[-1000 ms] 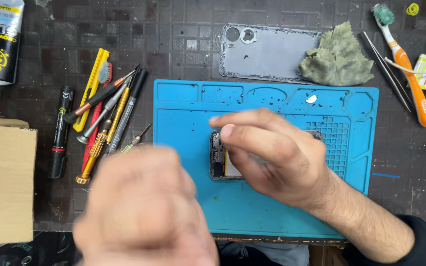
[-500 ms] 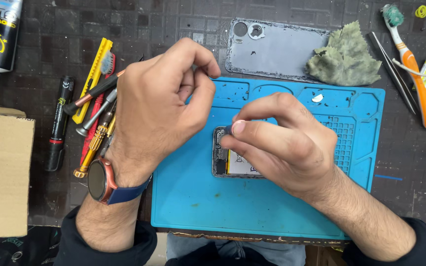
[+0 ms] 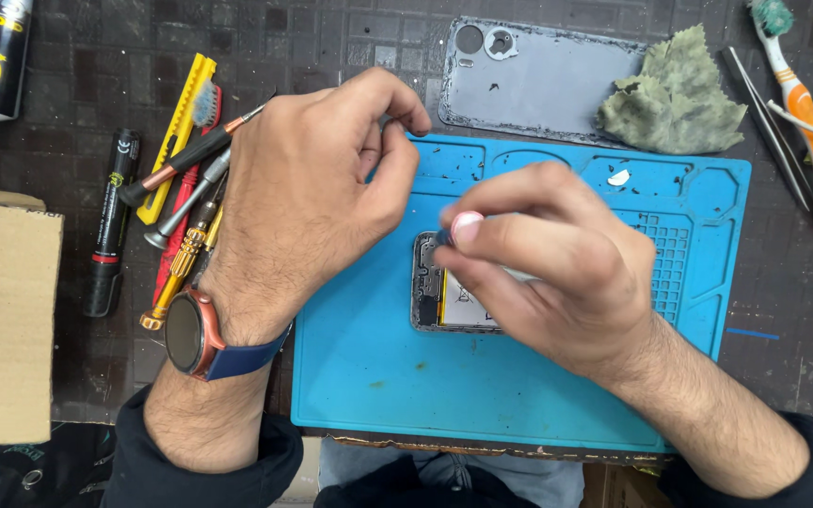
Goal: The person disassembles a smartphone on a blue repair mat, using a screwdriver to unscrew and pry the back cover off the phone body. They then hold the cover aside and use tweezers to work on the exposed battery and internal components.
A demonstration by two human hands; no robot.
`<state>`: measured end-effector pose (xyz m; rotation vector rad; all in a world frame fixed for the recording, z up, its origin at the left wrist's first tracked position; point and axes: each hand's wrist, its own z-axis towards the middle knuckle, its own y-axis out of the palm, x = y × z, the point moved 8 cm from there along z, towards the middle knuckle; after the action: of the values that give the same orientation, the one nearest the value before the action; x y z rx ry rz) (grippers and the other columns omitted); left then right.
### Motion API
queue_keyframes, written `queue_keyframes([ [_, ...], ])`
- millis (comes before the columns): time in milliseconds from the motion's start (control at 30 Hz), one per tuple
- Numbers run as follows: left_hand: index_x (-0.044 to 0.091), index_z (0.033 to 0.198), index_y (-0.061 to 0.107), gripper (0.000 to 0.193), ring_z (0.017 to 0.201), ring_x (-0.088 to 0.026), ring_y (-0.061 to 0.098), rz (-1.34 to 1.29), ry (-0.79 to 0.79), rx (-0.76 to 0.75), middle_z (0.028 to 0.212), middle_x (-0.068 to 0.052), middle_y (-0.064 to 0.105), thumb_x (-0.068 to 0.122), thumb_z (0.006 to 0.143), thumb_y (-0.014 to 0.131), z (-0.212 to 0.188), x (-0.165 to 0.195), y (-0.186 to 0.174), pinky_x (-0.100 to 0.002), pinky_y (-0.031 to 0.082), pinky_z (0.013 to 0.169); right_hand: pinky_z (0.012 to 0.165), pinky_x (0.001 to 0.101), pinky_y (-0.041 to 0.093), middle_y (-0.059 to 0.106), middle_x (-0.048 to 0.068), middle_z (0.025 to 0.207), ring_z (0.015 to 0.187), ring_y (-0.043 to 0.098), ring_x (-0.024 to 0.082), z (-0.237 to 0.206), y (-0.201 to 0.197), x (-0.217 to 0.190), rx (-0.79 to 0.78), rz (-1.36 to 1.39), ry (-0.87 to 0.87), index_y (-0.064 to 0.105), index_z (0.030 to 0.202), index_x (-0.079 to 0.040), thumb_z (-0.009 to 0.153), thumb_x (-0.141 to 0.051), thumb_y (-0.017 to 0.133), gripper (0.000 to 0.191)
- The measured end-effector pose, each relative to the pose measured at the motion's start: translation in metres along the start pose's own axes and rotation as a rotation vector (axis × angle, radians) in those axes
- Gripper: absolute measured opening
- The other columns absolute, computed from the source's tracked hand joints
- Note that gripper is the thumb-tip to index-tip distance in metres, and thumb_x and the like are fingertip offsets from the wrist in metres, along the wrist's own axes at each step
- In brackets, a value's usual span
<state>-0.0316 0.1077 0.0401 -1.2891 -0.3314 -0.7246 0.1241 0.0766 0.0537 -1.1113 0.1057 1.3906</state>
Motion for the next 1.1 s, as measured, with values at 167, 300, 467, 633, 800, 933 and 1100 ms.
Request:
queue_keyframes([
  [167,0.01,0.099,0.072,0.007,0.06,-0.017,0.067,-0.016,0.001,-0.022,0.066,-0.001,0.063,0.009,0.094,0.069,0.001,-0.002,0.004,-0.034,0.049,0.055,0.076,0.0323,0.065,0.068,0.015,0.105,0.096,0.073,0.025,0.002,-0.002,-0.007,0.004,0.022,-0.075,0.046,0.118,-0.005,0.084,0.002,0.086,0.053],
  [300,0.01,0.1,0.072,0.006,0.06,-0.016,0.067,-0.016,-0.001,-0.02,0.066,0.0,0.064,0.009,0.095,0.069,0.0,-0.003,0.006,-0.034,0.049,0.055,0.071,0.0311,0.063,0.069,0.014,0.102,0.091,0.074,0.023,0.001,0.001,-0.004,-0.013,-0.079,0.005,0.053,0.115,-0.009,0.086,0.003,0.089,0.048],
  [467,0.01,0.1,0.072,0.007,0.062,-0.017,0.067,-0.011,0.023,-0.005,0.067,-0.001,0.065,0.008,0.095,0.068,0.0,-0.001,0.004,-0.033,0.049,0.055,0.078,0.0321,0.064,0.069,0.016,0.111,0.097,0.073,0.025,-0.001,-0.002,-0.006,0.01,0.014,-0.031,0.048,0.118,-0.005,0.087,0.003,0.084,0.048],
  [633,0.01,0.1,0.072,0.007,0.06,-0.016,0.067,-0.019,-0.005,-0.024,0.066,0.0,0.065,0.008,0.094,0.068,0.001,-0.003,0.004,-0.033,0.05,0.055,0.074,0.0284,0.064,0.068,0.013,0.107,0.094,0.073,0.021,-0.002,-0.003,-0.006,0.039,-0.051,-0.042,0.051,0.116,-0.007,0.09,-0.001,0.088,0.046],
  [800,0.009,0.1,0.072,0.006,0.062,-0.019,0.067,-0.004,0.021,-0.01,0.068,-0.002,0.065,0.008,0.095,0.069,0.0,-0.002,0.004,-0.035,0.049,0.056,0.075,0.0305,0.065,0.072,0.013,0.112,0.097,0.075,0.023,-0.005,0.0,-0.005,-0.02,-0.028,0.053,0.056,0.116,-0.007,0.089,0.005,0.083,0.04],
  [933,0.01,0.101,0.072,0.006,0.063,-0.018,0.069,-0.028,0.01,-0.014,0.07,-0.001,0.067,0.008,0.096,0.068,0.0,-0.004,0.004,-0.034,0.051,0.056,0.066,0.0304,0.063,0.07,0.014,0.103,0.087,0.072,0.022,-0.001,0.002,-0.009,0.008,-0.1,0.03,0.066,0.11,-0.009,0.086,-0.001,0.092,0.037],
  [1100,0.01,0.1,0.072,0.006,0.067,-0.019,0.07,-0.004,0.038,0.003,0.072,-0.002,0.068,0.008,0.095,0.069,0.0,-0.001,0.005,-0.035,0.051,0.059,0.072,0.0317,0.064,0.07,0.012,0.107,0.092,0.073,0.022,0.0,0.0,-0.008,0.005,-0.061,0.056,0.062,0.109,-0.006,0.087,0.003,0.085,0.034],
])
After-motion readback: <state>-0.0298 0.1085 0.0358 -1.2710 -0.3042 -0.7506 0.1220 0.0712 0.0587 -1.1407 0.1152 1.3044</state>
